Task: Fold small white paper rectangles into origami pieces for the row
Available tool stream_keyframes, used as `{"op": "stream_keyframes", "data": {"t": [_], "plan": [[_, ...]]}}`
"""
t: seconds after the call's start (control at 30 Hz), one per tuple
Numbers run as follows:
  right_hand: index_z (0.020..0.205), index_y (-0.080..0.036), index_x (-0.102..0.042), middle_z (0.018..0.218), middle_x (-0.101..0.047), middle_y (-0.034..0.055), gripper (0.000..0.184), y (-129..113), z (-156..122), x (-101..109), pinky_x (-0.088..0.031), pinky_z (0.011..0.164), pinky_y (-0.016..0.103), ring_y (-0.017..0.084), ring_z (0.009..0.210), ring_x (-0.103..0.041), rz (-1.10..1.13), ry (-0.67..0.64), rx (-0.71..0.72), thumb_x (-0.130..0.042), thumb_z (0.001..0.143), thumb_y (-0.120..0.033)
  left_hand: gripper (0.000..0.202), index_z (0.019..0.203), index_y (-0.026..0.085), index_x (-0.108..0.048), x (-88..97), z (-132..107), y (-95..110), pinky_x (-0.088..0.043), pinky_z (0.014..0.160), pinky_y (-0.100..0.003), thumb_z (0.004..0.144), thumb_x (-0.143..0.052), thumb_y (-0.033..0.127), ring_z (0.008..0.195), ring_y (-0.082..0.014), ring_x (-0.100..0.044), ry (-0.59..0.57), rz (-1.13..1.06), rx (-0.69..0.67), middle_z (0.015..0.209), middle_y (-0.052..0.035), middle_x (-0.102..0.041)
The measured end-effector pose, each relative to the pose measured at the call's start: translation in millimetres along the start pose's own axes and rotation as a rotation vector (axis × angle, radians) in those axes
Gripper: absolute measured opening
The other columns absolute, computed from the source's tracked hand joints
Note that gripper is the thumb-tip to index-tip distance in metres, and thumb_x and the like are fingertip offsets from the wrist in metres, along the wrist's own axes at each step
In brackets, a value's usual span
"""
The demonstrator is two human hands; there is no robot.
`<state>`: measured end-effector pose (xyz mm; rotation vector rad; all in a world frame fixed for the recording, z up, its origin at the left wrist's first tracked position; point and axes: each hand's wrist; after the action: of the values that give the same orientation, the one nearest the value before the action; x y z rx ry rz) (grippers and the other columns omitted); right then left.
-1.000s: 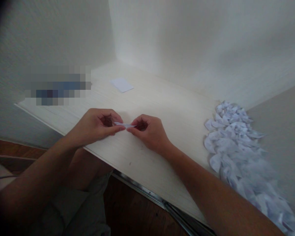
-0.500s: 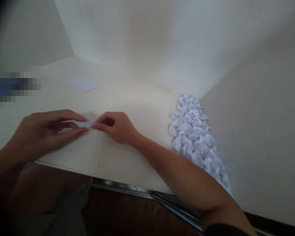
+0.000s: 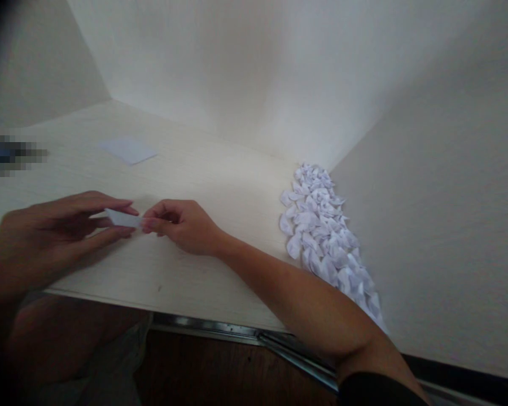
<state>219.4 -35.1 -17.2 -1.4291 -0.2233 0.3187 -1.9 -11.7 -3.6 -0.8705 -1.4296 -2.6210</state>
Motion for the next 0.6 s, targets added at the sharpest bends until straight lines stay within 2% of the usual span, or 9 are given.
{"op": "stream_keyframes", "data": {"t": [0.03, 0.13, 0.3, 0.4, 0.53, 0.6], "plan": [[0.082, -0.021, -0.068, 0.079, -0.068, -0.0022, 0.030, -3, -1, 0, -0.047, 0.069, 0.027, 0.011, 0.070, -0.057, -0.001, 0.004, -0.004, -0.082, 0.082, -0.047, 0.031, 0.117, 0.036, -0.074, -0.2, 1, 2, -0.063, 0.073, -0.029, 0.087, -0.078, 0.028, 0.083, -0.0131, -0.071, -0.017, -0.051, -0.046, 0.114, 0.0027, -0.075], [0.081, -0.020, -0.068, 0.079, -0.068, -0.0019, 0.029, -7, -1, 0, -0.047, 0.069, 0.027, 0.010, 0.069, -0.056, 0.025, 0.008, -0.009, -0.084, 0.081, -0.045, 0.034, 0.123, 0.034, -0.072, -2.5, 3, 6, -0.063, 0.079, -0.027, 0.091, -0.073, 0.023, 0.099, -0.0155, -0.071, -0.039, -0.111, -0.067, 0.116, -0.0013, -0.073], [0.078, -0.021, -0.067, 0.076, -0.066, -0.0039, 0.032, -6, 0, -2, -0.046, 0.067, 0.026, 0.011, 0.069, -0.056, 0.093, 0.034, -0.042, -0.090, 0.073, -0.042, 0.033, 0.125, 0.030, -0.071, -9.3, 2, 10, -0.063, 0.078, -0.027, 0.092, -0.071, 0.025, 0.093, -0.0157, -0.069, 0.010, -0.081, -0.062, 0.111, -0.0027, -0.070], [0.080, -0.022, -0.066, 0.077, -0.066, -0.0045, 0.038, -1, 1, -3, -0.046, 0.068, 0.026, 0.011, 0.069, -0.057, 0.118, 0.036, -0.073, -0.095, 0.066, -0.042, 0.035, 0.128, 0.034, -0.069, -12.7, -1, 12, -0.064, 0.080, -0.030, 0.093, -0.069, 0.027, 0.092, -0.0169, -0.068, 0.023, -0.063, -0.011, 0.110, -0.0006, -0.069], [0.076, -0.022, -0.065, 0.077, -0.065, -0.0046, 0.043, 5, 1, -1, -0.048, 0.072, 0.027, 0.011, 0.071, -0.057, 0.084, 0.017, -0.081, -0.097, 0.062, -0.046, 0.044, 0.135, 0.043, -0.065, -15.8, -2, 9, -0.064, 0.079, -0.030, 0.093, -0.067, 0.031, 0.092, -0.0187, -0.066, 0.025, -0.038, -0.067, 0.110, 0.0034, -0.068], [0.076, -0.022, -0.065, 0.078, -0.065, -0.0046, 0.044, 6, 1, 0, -0.050, 0.077, 0.029, 0.012, 0.073, -0.059, 0.067, 0.016, -0.074, -0.097, 0.060, -0.049, 0.045, 0.135, 0.044, -0.065, -16.1, -2, 8, -0.065, 0.074, -0.028, 0.091, -0.067, 0.033, 0.090, -0.0193, -0.067, 0.015, -0.056, -0.093, 0.110, 0.0036, -0.068]]}}
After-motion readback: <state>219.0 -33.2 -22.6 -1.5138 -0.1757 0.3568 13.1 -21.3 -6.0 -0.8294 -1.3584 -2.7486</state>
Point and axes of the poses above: each hand's wrist, its own z-axis towards the middle knuckle, its own x-axis out of the back of the hand, y = z × x
